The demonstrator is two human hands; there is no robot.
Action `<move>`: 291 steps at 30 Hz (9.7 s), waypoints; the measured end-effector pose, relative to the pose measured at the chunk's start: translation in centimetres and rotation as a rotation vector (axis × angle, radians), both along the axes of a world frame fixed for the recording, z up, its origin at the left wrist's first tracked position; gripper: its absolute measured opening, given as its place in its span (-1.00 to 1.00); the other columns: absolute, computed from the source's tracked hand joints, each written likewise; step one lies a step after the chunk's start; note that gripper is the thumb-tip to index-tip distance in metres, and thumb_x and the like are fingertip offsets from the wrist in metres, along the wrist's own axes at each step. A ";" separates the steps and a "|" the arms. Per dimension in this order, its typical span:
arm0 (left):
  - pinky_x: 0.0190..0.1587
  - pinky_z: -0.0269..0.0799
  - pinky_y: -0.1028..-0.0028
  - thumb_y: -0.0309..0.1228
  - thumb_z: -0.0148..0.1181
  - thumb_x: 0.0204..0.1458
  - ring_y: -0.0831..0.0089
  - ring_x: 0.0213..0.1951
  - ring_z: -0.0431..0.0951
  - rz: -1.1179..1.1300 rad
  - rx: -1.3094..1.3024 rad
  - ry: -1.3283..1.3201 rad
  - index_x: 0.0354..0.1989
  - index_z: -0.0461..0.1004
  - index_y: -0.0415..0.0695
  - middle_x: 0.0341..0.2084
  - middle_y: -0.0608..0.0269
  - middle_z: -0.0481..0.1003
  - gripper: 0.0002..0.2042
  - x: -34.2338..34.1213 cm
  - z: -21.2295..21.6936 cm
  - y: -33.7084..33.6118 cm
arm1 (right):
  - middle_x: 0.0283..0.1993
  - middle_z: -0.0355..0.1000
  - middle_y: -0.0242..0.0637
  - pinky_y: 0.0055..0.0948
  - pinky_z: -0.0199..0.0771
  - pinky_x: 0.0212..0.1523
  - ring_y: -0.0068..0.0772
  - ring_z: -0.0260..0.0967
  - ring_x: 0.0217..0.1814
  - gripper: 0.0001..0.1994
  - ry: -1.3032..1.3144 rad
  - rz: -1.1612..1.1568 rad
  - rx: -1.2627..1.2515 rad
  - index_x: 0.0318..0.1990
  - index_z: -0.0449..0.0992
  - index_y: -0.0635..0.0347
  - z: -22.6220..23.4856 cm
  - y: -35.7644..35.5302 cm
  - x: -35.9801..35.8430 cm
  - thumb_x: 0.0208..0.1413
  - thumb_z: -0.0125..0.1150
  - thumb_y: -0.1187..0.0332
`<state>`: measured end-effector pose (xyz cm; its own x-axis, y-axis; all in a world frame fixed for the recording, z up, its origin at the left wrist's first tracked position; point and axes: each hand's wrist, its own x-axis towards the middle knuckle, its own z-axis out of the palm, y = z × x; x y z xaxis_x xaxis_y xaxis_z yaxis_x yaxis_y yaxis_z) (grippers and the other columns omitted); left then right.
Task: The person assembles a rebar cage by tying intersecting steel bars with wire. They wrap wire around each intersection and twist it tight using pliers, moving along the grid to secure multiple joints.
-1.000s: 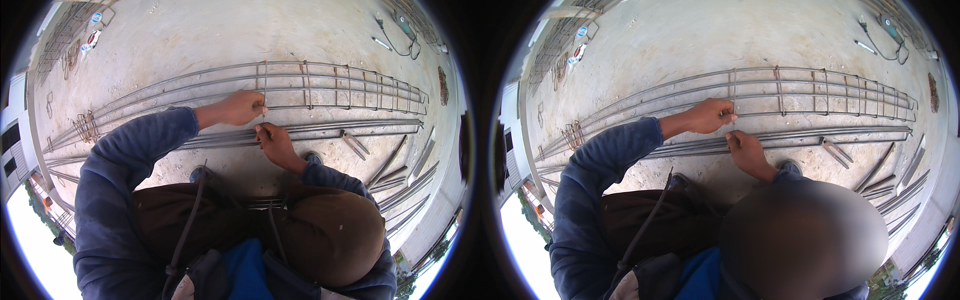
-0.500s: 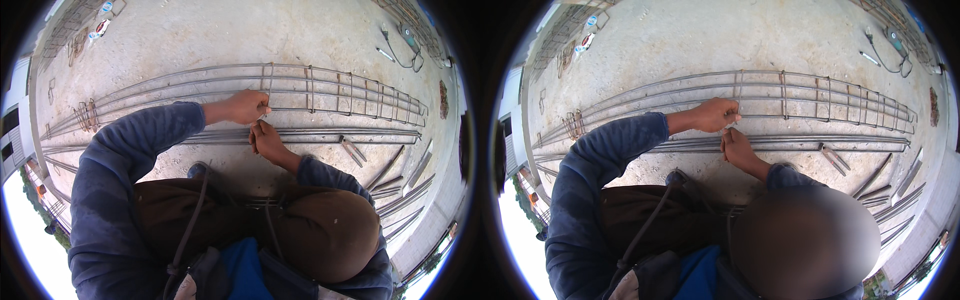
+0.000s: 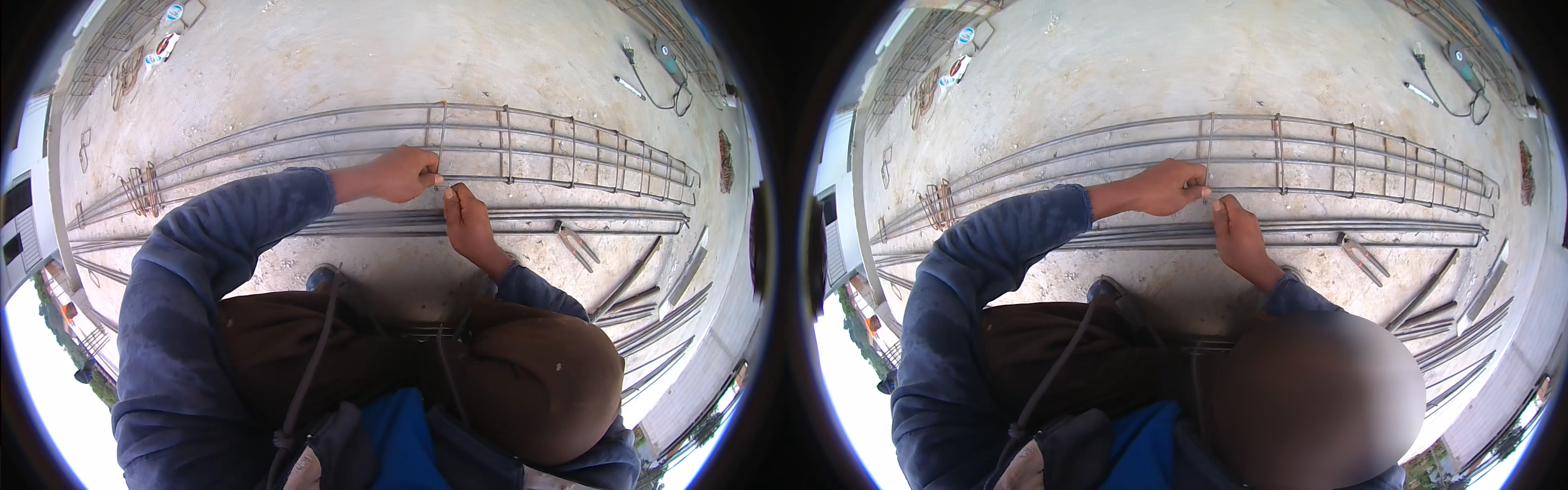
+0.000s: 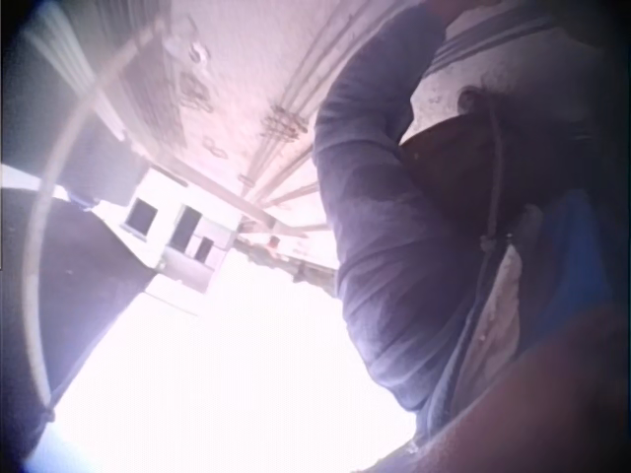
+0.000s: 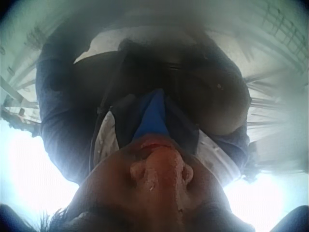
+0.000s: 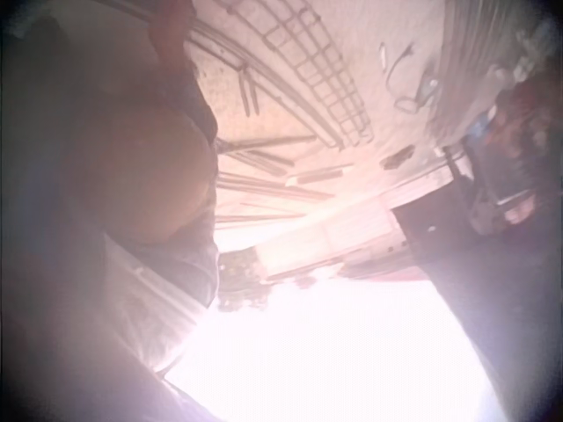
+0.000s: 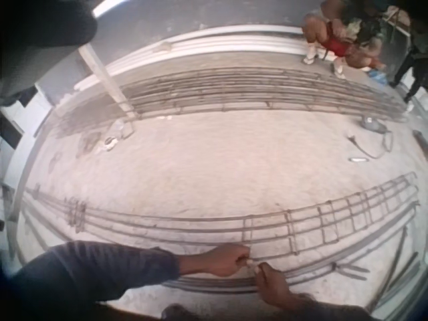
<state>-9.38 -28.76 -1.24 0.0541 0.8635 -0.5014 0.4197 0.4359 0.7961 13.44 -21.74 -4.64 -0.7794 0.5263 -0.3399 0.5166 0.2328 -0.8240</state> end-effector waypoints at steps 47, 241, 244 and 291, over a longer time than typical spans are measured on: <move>-0.15 0.46 0.28 -0.10 0.13 0.49 0.44 -0.28 0.47 -0.064 -0.138 -0.103 -0.12 0.54 -0.18 -0.22 0.23 0.64 -0.65 -1.6 0.2 0.0 | 0.11 0.39 0.01 0.04 0.48 0.04 0.14 0.43 0.09 -0.75 -0.351 0.158 0.766 0.01 0.44 0.22 3.1 14.5 26.9 0.30 0.35 0.38; 0.18 0.57 0.35 -0.63 0.25 0.28 0.40 0.11 0.60 0.542 0.471 -0.756 0.14 0.43 -0.16 0.09 0.14 0.58 -0.70 6.3 23.7 -7.7 | 0.48 0.29 0.05 -0.19 0.38 0.49 0.03 0.31 0.55 -0.62 0.399 0.072 0.288 0.25 0.62 0.09 31.1 2.3 8.0 0.30 0.38 0.43; 0.15 0.61 0.33 -0.62 0.17 0.34 0.39 0.08 0.62 0.690 0.409 -1.014 0.14 0.43 -0.14 0.04 0.16 0.58 -0.75 6.9 24.0 -6.9 | 0.56 0.19 0.03 -0.15 0.37 0.53 0.02 0.24 0.61 -0.59 0.343 0.076 0.263 0.25 0.61 0.08 33.3 2.1 7.6 0.24 0.42 0.46; 0.11 0.58 0.39 -0.51 0.28 0.29 0.39 0.03 0.63 0.756 0.080 -0.884 0.05 0.52 -0.05 0.03 0.20 0.60 -0.80 7.6 18.4 -4.7 | 0.33 0.53 -0.08 -0.14 0.46 0.42 -0.02 0.46 0.42 -0.70 0.183 0.250 0.147 0.15 0.68 0.23 39.9 5.7 10.7 0.37 0.38 0.28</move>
<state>-1.79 -33.44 17.19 -0.1850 0.8526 -0.4887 -0.6407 0.2725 0.7178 24.15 -16.03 35.30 -0.9316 0.3441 -0.1171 0.2750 0.4565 -0.8462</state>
